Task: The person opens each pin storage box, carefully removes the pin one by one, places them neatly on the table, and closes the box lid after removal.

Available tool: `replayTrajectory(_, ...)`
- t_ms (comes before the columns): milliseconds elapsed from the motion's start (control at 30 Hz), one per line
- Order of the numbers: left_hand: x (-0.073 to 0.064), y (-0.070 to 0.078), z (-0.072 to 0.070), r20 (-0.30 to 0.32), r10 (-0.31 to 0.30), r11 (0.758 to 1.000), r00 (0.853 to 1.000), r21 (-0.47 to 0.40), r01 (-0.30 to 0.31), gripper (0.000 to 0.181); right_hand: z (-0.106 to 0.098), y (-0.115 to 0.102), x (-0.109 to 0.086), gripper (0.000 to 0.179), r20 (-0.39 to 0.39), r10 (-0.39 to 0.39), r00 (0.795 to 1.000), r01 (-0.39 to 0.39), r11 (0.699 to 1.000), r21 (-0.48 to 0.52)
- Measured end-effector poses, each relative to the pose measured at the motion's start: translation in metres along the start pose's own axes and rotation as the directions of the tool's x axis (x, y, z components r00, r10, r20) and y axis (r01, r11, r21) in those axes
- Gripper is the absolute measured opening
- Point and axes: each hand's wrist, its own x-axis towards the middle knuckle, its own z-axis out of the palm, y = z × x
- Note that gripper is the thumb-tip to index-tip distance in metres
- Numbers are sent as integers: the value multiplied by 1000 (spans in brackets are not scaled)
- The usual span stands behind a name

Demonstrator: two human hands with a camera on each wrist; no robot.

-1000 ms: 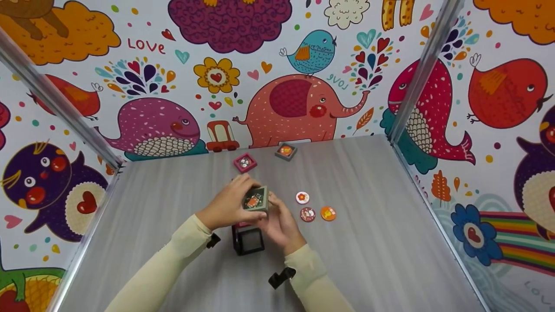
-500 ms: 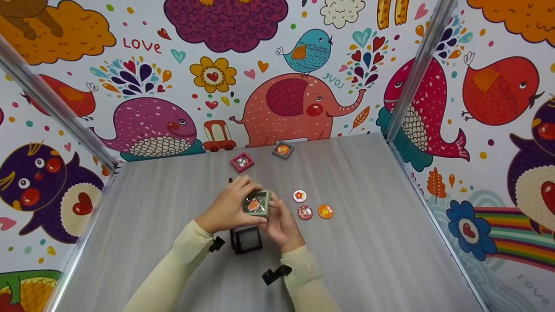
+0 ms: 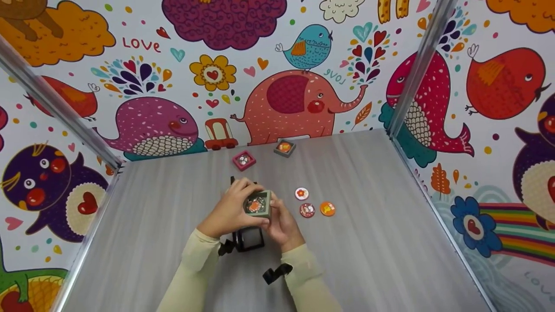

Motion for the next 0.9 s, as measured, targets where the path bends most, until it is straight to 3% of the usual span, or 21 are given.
replayTrajectory(167, -5, -1, -1, -63, -65, 998, 996, -30, 64, 78, 5, 3, 2, 53, -39, 13, 999, -16, 996, -86)
replayTrajectory(267, -6, -2, 0, -71, -79, 996, 994, -34, 77, 78, 6, 5, 2, 67, -34, 16, 999, -19, 994, -107)
replayTrajectory(400, -6, -3, 1, -66, -87, 995, 994, -53, 84, 82, 7, 6, 0, 72, -45, 3, 999, -8, 991, -132)
replayTrajectory(700, -7, -3, 6, -136, -126, 976, 983, -197, 98, 73, 17, 7, 0, 66, -118, -35, 992, 12, 981, -196)
replayTrajectory(900, -11, -3, 3, -184, -126, 954, 975, -292, 69, 70, 14, 5, -2, 49, -76, -37, 996, 24, 985, -168)
